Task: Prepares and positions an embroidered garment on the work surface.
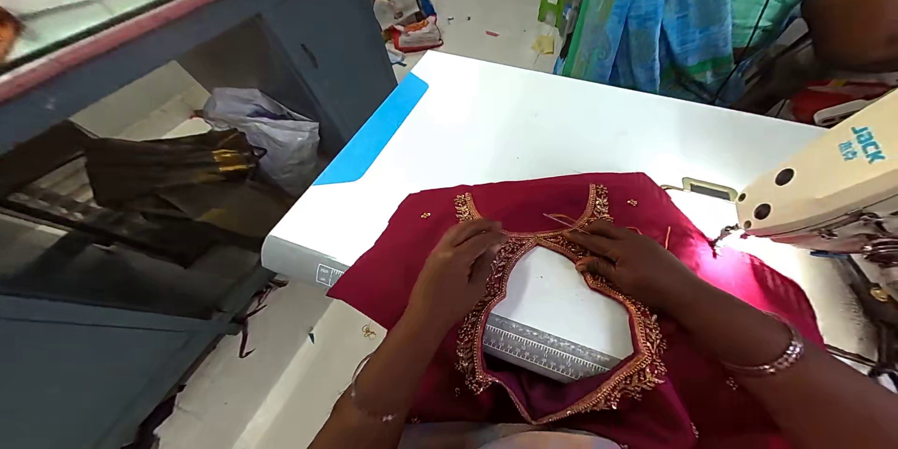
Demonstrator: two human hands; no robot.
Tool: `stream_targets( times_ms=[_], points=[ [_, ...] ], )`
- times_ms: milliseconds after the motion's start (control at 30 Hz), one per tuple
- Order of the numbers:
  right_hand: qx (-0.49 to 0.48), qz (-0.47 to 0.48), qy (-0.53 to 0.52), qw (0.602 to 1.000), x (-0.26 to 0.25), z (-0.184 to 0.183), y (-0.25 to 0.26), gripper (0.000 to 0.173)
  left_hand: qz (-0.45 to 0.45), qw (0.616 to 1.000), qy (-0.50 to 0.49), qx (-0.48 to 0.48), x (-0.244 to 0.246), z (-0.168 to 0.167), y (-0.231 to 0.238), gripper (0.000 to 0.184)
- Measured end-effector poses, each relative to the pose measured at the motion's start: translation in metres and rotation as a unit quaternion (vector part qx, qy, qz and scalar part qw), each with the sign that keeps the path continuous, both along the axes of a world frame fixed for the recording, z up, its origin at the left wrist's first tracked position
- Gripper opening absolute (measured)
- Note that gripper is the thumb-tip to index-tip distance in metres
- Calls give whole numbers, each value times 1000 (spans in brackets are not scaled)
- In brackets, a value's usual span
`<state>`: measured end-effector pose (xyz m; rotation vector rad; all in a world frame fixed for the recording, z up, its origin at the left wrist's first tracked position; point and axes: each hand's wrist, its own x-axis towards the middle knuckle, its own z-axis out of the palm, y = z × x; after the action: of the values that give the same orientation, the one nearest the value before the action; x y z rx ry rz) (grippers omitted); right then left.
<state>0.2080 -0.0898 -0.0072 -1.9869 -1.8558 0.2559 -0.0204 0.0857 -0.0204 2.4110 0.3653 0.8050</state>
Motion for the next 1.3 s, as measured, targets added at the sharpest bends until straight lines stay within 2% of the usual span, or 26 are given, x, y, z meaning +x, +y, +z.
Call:
stream_targets(
  times_ms=[100, 200, 333, 400, 467, 500, 567, 600, 633, 667, 800, 933, 1000, 1067, 1167, 1233, 1300],
  points=[
    [59, -37, 3, 998, -19, 24, -13, 41, 18, 997, -44, 63, -31, -3, -17, 27],
    [94, -100, 48, 989, -57, 43, -26, 32, 6, 996, 47, 73, -51, -17, -39, 40],
    [6, -107, 148, 983, -103, 20, -35, 34, 8, 993, 82, 89, -55, -23, -40, 42],
    [-32, -131, 232, 963, -114, 9, -39, 33, 0, 993, 71, 100, -55, -22, -36, 40],
    [-27, -173, 358, 917, -116, 11, -43, 36, 4, 993, 47, 104, -55, -23, -31, 35],
    [-7, -198, 444, 874, -115, 18, -45, 36, 6, 994, 37, 100, -55, -24, -29, 33],
    [68, -243, 589, 768, -112, 34, -46, 16, 12, 996, 31, 81, -55, -25, -27, 30],
    [100, -248, 634, 726, -109, 41, -45, 23, 22, 996, 28, 76, -54, -26, -28, 28],
    [126, -247, 656, 702, -105, 45, -44, 35, 39, 996, 22, 76, -51, -27, -31, 25],
    [145, -243, 658, 698, -102, 45, -44, 45, 58, 995, 14, 79, -48, -27, -34, 22],
    [171, -262, 583, 750, -103, 32, -40, 50, 113, 984, 19, 136, -41, -26, -45, 20],
    [196, -223, 520, 801, -105, 21, -40, 42, 121, 975, -23, 186, -39, -39, -43, 22],
    [202, -201, 471, 835, -104, 19, -43, 42, 102, 985, -36, 135, -42, -40, -42, 25],
    [186, -187, 458, 849, -100, 20, -47, 48, 90, 993, -42, 60, -49, -32, -37, 35],
    [125, -230, 455, 851, -95, 26, -58, 45, 190, 982, -10, 17, -70, -9, -14, 41],
    [97, -291, 358, 882, -91, 27, -72, 39, 258, 966, 20, 0, -85, 1, 14, 47],
    [66, -349, 186, 916, -86, 30, -90, 36, 273, 961, 42, -5, -92, 4, 31, 54]
  ],
)
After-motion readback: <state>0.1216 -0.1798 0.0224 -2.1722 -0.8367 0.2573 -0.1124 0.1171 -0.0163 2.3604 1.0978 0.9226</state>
